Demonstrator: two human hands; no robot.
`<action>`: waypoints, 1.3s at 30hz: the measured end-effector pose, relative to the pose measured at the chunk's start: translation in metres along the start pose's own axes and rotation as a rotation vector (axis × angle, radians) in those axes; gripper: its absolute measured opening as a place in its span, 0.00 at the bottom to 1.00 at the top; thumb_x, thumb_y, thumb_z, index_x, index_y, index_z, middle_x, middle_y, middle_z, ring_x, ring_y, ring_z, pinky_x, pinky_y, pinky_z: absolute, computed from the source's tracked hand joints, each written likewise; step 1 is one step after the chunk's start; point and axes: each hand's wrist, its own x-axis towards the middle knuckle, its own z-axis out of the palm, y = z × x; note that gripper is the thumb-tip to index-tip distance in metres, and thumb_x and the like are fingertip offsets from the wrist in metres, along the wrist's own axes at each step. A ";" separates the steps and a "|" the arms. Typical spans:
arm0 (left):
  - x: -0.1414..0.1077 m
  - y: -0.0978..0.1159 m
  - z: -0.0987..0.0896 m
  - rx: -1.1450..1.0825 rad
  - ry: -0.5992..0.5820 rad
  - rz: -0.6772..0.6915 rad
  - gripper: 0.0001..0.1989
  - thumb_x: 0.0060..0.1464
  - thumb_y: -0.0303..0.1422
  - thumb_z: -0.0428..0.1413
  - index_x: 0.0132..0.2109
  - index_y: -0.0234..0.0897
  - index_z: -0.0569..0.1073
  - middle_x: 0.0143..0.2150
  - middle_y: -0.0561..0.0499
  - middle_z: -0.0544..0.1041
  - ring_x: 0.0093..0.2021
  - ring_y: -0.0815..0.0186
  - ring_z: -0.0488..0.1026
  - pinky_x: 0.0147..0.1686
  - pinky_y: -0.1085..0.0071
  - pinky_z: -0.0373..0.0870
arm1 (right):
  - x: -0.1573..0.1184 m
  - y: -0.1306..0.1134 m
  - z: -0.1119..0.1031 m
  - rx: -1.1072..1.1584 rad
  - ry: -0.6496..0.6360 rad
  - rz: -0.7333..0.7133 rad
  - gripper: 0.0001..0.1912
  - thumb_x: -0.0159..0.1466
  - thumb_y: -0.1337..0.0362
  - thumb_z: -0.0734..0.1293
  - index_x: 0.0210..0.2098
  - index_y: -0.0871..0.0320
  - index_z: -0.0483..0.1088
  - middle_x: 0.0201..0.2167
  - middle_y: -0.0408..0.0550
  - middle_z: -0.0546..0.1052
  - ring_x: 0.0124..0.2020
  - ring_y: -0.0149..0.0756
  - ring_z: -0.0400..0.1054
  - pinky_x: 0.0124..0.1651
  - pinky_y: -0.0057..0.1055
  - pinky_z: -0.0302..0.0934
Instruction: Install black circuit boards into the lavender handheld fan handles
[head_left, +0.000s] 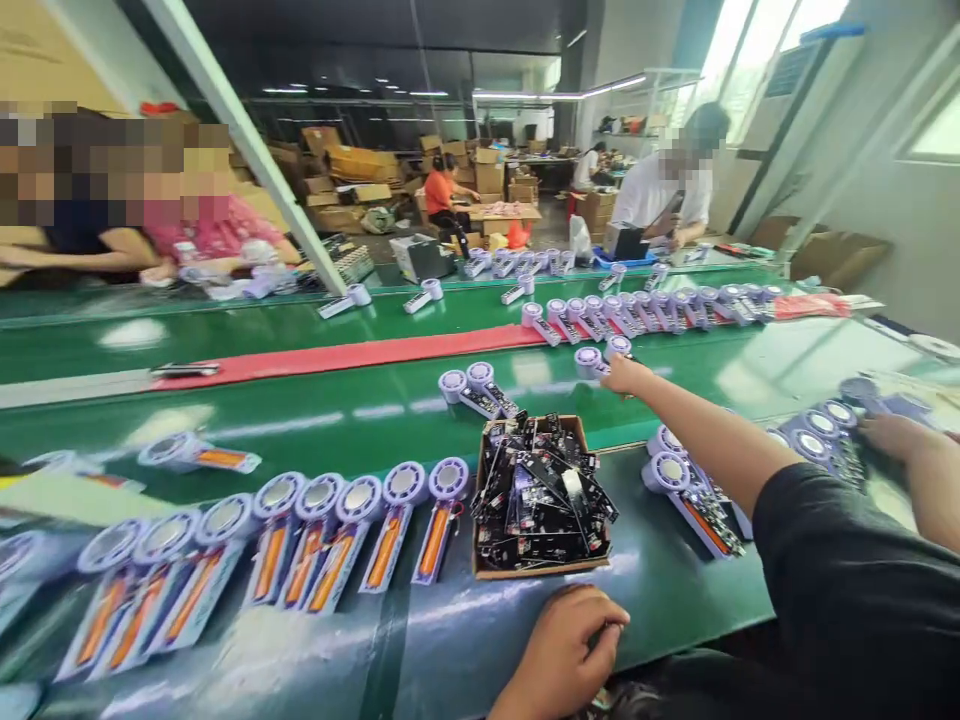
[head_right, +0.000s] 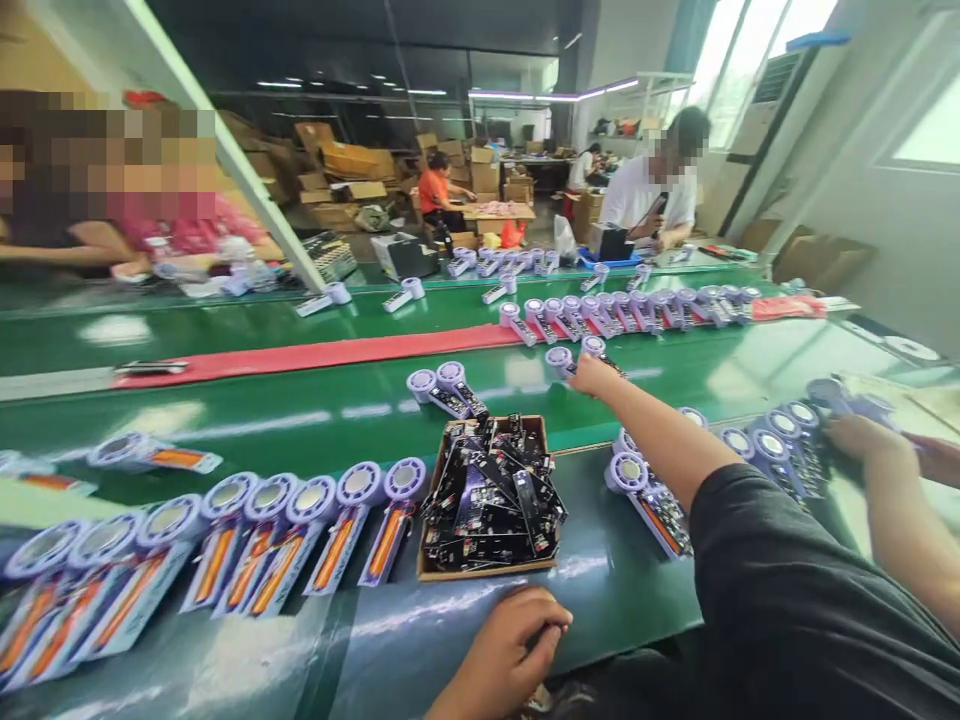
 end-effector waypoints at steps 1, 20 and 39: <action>0.000 -0.001 0.000 0.004 -0.007 0.001 0.11 0.55 0.25 0.52 0.40 0.39 0.78 0.35 0.49 0.81 0.35 0.66 0.76 0.39 0.73 0.71 | -0.008 0.001 -0.002 0.112 -0.028 0.013 0.18 0.68 0.57 0.66 0.53 0.60 0.68 0.48 0.50 0.74 0.44 0.36 0.72 0.45 0.38 0.71; -0.006 -0.031 0.001 0.019 -0.052 0.119 0.11 0.63 0.31 0.50 0.45 0.39 0.78 0.36 0.47 0.80 0.38 0.65 0.78 0.40 0.72 0.76 | -0.132 0.051 0.001 1.461 0.262 -0.296 0.28 0.52 0.57 0.73 0.52 0.48 0.67 0.31 0.39 0.67 0.33 0.31 0.62 0.34 0.29 0.58; -0.006 -0.023 0.001 0.027 -0.035 0.064 0.14 0.65 0.38 0.50 0.44 0.39 0.79 0.36 0.46 0.80 0.37 0.64 0.78 0.39 0.71 0.77 | -0.150 0.068 -0.009 1.480 0.292 -0.249 0.32 0.52 0.62 0.66 0.57 0.45 0.64 0.31 0.40 0.66 0.35 0.35 0.61 0.40 0.32 0.57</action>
